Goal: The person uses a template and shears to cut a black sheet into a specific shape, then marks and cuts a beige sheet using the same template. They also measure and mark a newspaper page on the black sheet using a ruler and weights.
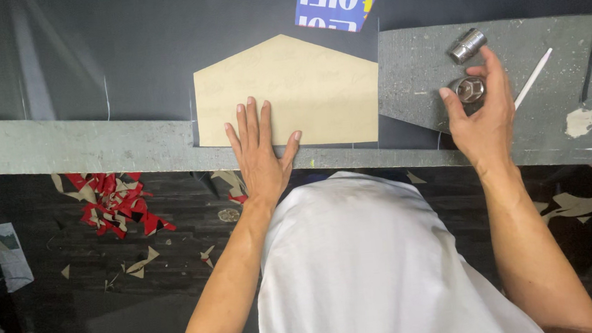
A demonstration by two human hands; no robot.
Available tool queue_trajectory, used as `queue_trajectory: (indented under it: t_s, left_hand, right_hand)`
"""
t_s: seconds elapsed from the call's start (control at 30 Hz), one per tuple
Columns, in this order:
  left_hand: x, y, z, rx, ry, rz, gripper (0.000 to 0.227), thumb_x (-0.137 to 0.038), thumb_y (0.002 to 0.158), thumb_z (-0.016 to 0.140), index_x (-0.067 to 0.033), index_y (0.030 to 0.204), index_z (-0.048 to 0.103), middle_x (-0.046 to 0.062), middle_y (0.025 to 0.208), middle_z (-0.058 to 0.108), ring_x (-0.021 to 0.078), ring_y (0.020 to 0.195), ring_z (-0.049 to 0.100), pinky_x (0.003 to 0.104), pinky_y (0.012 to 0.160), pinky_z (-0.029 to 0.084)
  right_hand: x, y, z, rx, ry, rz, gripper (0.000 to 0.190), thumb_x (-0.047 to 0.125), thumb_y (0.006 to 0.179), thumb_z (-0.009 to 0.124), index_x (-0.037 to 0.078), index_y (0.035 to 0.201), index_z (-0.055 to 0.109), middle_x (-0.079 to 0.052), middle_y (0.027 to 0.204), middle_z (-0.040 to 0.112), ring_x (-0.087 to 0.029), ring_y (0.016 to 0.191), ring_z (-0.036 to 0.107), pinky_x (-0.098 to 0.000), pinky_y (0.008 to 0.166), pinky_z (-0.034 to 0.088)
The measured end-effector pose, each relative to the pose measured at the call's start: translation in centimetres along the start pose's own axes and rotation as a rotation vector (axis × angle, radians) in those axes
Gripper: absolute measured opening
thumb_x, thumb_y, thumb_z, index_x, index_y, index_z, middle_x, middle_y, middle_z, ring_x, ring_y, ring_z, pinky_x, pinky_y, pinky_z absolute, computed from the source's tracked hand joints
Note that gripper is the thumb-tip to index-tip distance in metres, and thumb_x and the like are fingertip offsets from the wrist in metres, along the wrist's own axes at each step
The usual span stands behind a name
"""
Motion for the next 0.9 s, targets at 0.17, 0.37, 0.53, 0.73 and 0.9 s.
queue_trajectory:
  t_s: [0.17,0.37,0.53,0.73,0.9]
  left_hand:
    - [0.1,-0.2,-0.1,-0.017,-0.012,0.0,0.079,-0.046,0.096,0.071,-0.0061,0.157,0.041,0.018,0.168,0.029,0.0361,0.158,0.018,0.06,0.128,0.007]
    - [0.0,-0.2,-0.1,-0.025,-0.016,0.002,0.079,-0.046,0.095,0.072,-0.0063,0.156,0.042,0.018,0.168,0.029,0.0359,0.158,0.019,0.06,0.129,0.007]
    - [0.0,-0.1,0.1,-0.012,-0.009,0.004,0.08,-0.047,0.096,0.072,-0.0059,0.157,0.041,0.018,0.168,0.028,0.0361,0.158,0.018,0.06,0.128,0.006]
    - [0.1,0.0,0.1,0.001,-0.013,0.001,0.08,-0.049,0.096,0.07,-0.006,0.157,0.041,0.018,0.168,0.028,0.0359,0.158,0.017,0.06,0.128,0.005]
    - [0.1,0.0,-0.1,0.008,-0.024,0.0,0.079,-0.048,0.097,0.07,-0.0054,0.157,0.042,0.017,0.169,0.027,0.0362,0.158,0.017,0.06,0.128,0.005]
  right_hand:
    - [0.0,0.0,0.0,-0.017,-0.024,-0.039,0.077,0.008,0.099,0.084,0.005,0.161,0.037,-0.016,0.135,0.06,-0.029,0.127,0.06,-0.0415,0.105,0.051]
    - [-0.2,0.0,0.2,-0.014,-0.029,-0.023,0.08,0.008,0.099,0.083,0.005,0.165,0.037,-0.016,0.136,0.059,-0.029,0.129,0.058,-0.0412,0.106,0.051]
    - [0.3,0.1,0.1,-0.018,-0.067,-0.051,0.082,0.007,0.097,0.084,0.005,0.164,0.037,-0.016,0.134,0.059,-0.03,0.129,0.056,-0.0411,0.106,0.051]
    - [-0.4,-0.1,0.5,0.013,-0.051,0.035,0.08,0.007,0.099,0.081,0.007,0.164,0.034,-0.011,0.13,0.063,-0.024,0.118,0.06,-0.0374,0.101,0.052]
    - [-2.9,0.3,0.9,0.007,0.179,0.158,0.081,0.006,0.107,0.068,0.009,0.17,0.018,-0.008,0.119,0.064,-0.017,0.101,0.061,-0.0343,0.09,0.051]
Point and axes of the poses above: each hand's wrist, its own y-axis towards the middle knuckle, its own z-axis out of the palm, x = y × z, the point moved 6 cm from there along y, towards the middle knuckle
